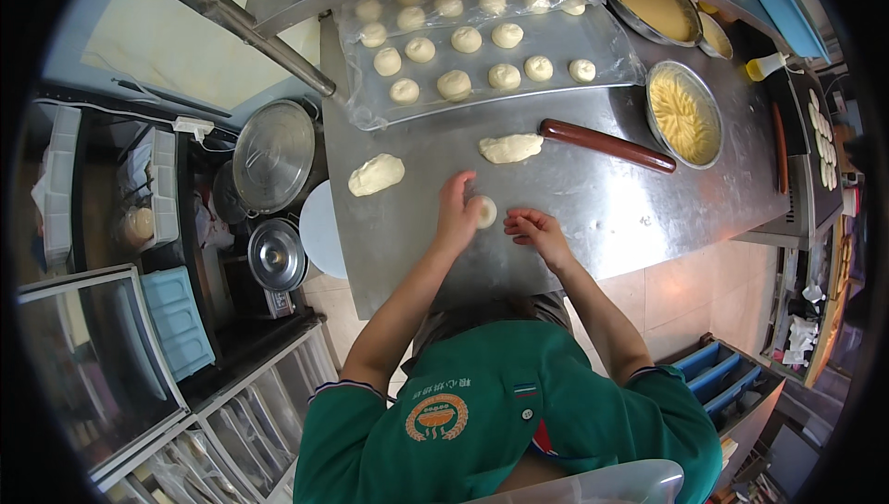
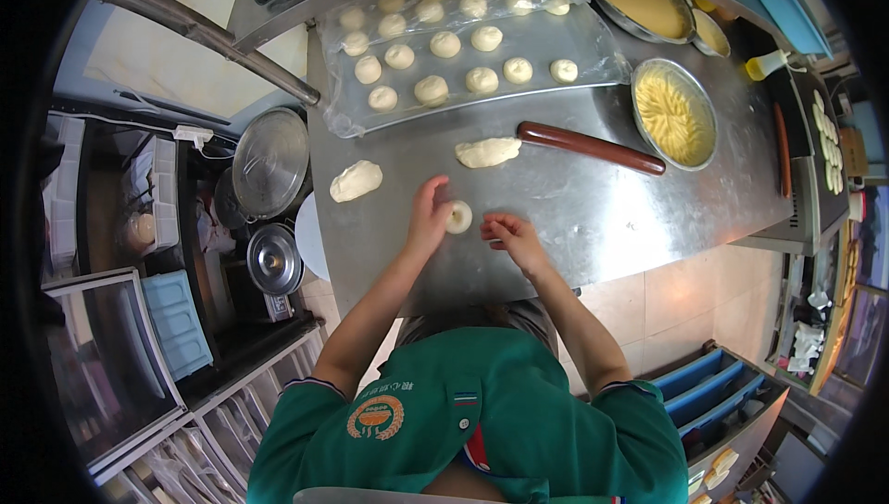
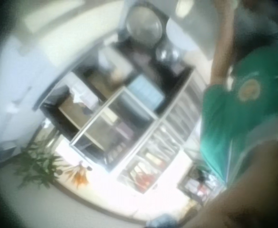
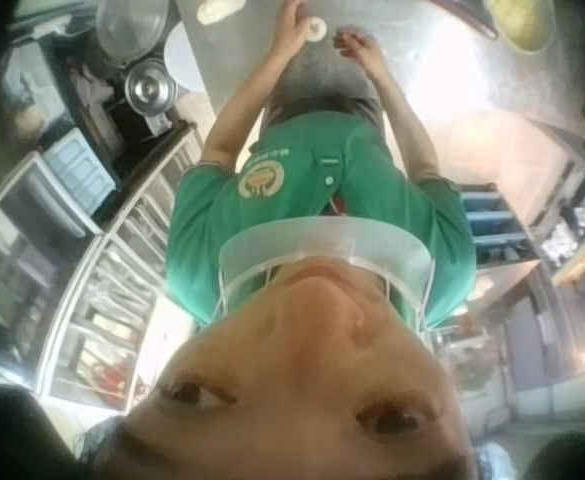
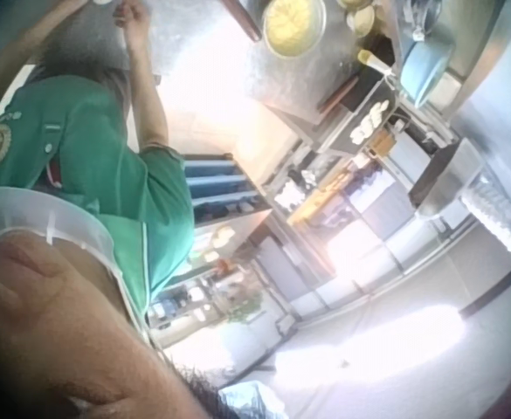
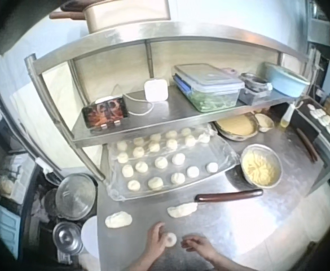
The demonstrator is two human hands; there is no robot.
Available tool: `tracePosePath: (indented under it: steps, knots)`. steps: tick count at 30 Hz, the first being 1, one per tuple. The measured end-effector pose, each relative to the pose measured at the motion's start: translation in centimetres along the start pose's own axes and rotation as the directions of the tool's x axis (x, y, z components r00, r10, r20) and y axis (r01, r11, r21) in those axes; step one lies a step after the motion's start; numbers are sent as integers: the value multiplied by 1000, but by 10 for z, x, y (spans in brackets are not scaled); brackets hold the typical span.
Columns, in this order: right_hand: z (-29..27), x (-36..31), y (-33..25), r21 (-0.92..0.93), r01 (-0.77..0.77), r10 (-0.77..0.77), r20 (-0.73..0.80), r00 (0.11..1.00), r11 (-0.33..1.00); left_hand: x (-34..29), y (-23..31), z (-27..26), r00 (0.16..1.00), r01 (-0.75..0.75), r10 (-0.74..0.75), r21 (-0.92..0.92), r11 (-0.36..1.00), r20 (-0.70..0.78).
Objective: The person rolls dough balls into thin sheets, spreads a yellow filling, folds and shapes them into rounds, then cooks them on a flat griddle. They flip the cakes with tongs and transfer finished pieces to a cooling rack.
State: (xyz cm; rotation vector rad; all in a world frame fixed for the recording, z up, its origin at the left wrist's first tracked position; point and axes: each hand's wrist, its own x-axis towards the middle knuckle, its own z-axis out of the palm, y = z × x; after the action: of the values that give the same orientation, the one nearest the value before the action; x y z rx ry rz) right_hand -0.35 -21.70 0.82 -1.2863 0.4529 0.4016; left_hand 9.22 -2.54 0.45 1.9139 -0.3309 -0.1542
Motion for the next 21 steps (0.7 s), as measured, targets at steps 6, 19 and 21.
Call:
tracePosePath:
  steps: [6,19,21]
  knots:
    - [29,1,-14,95,42,-11,-301,954,995,-20,-17,3,859,-466,357,273,841,368]
    - [31,2,-36,-904,361,-672,414,614,-228,-49,-20,-58,966,-247,134,646,722,219]
    - [29,9,-32,-896,393,-632,429,646,-207,-51,-27,-63,958,-266,115,667,696,263]
